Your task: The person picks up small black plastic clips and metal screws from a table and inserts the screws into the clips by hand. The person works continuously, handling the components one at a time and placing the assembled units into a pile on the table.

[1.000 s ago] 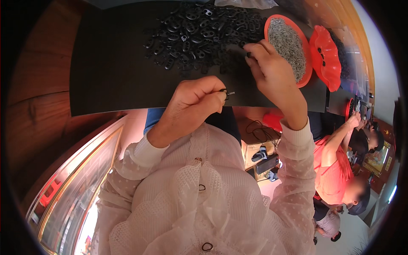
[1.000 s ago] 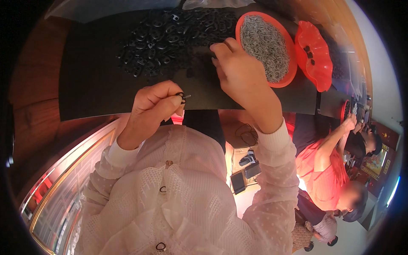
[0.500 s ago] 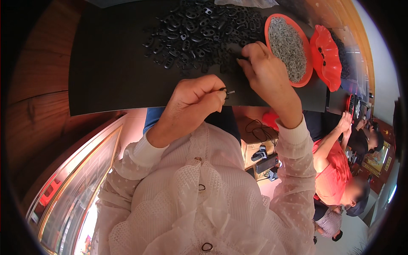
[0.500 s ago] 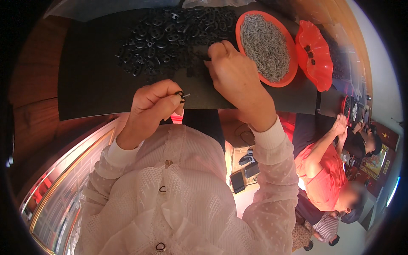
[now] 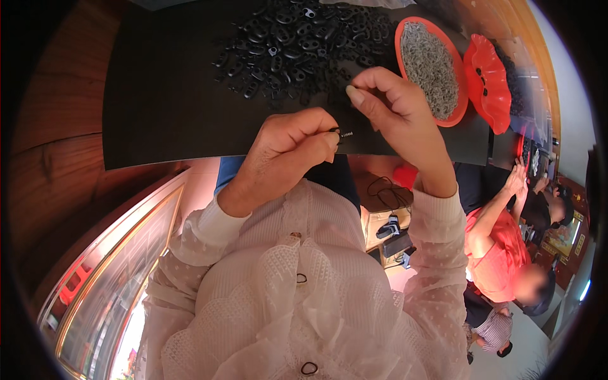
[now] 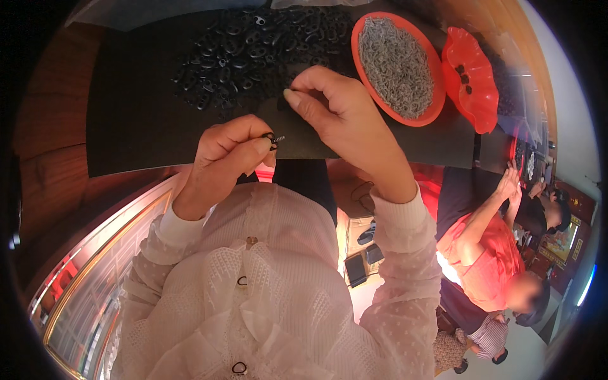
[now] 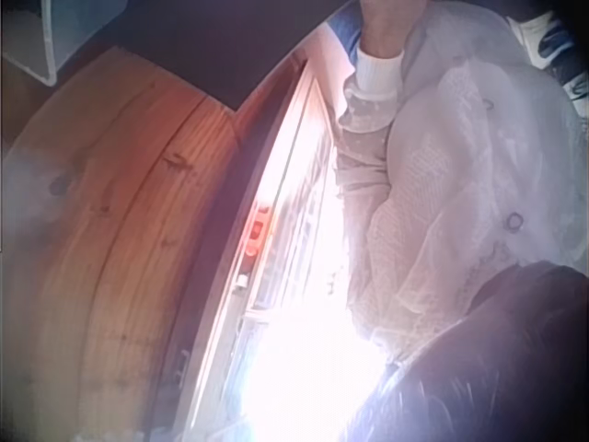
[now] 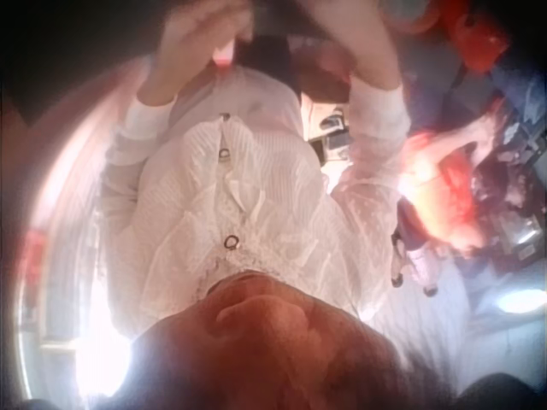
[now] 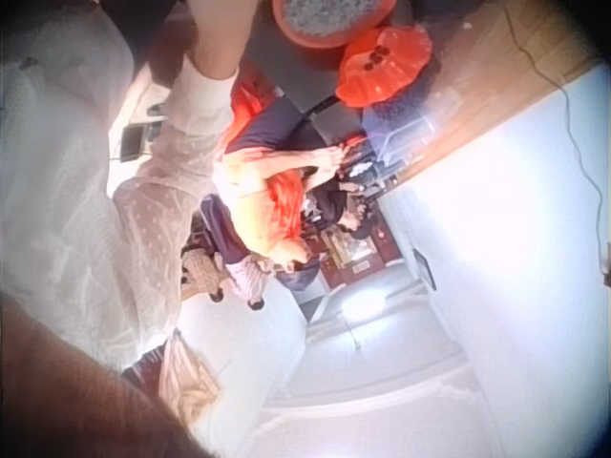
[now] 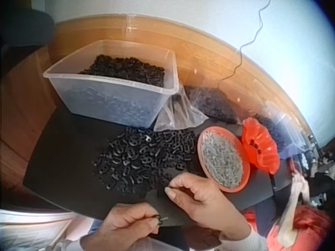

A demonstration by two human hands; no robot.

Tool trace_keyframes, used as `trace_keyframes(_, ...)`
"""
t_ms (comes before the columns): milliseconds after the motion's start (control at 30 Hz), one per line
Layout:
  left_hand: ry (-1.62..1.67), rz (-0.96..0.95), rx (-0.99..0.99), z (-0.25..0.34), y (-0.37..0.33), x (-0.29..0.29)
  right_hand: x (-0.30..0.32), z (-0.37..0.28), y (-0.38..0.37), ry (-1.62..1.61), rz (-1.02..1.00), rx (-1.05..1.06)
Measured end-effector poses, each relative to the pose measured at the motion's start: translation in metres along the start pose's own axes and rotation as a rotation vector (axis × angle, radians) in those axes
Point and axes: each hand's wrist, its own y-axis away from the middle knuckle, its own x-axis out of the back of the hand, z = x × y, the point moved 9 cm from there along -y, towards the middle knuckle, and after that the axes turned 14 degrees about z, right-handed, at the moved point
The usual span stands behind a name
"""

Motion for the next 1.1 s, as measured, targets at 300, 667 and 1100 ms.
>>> trace_keyframes(300,-0.04,-0.114,-0.057,0.002,0.001,-0.006,-0.025,0.001,0.012,-0.467,-0.071,-0.324)
trace_keyframes(667,0.121,0.054,-0.035,0.004,0.001,0.003,-0.029,0.014,0.029,-0.499,-0.107,-0.419)
trace_keyframes(1100,0.091,0.094,-0.006,0.001,-0.002,0.006,-0.016,0.017,0.037,-0.598,-0.014,-0.549)
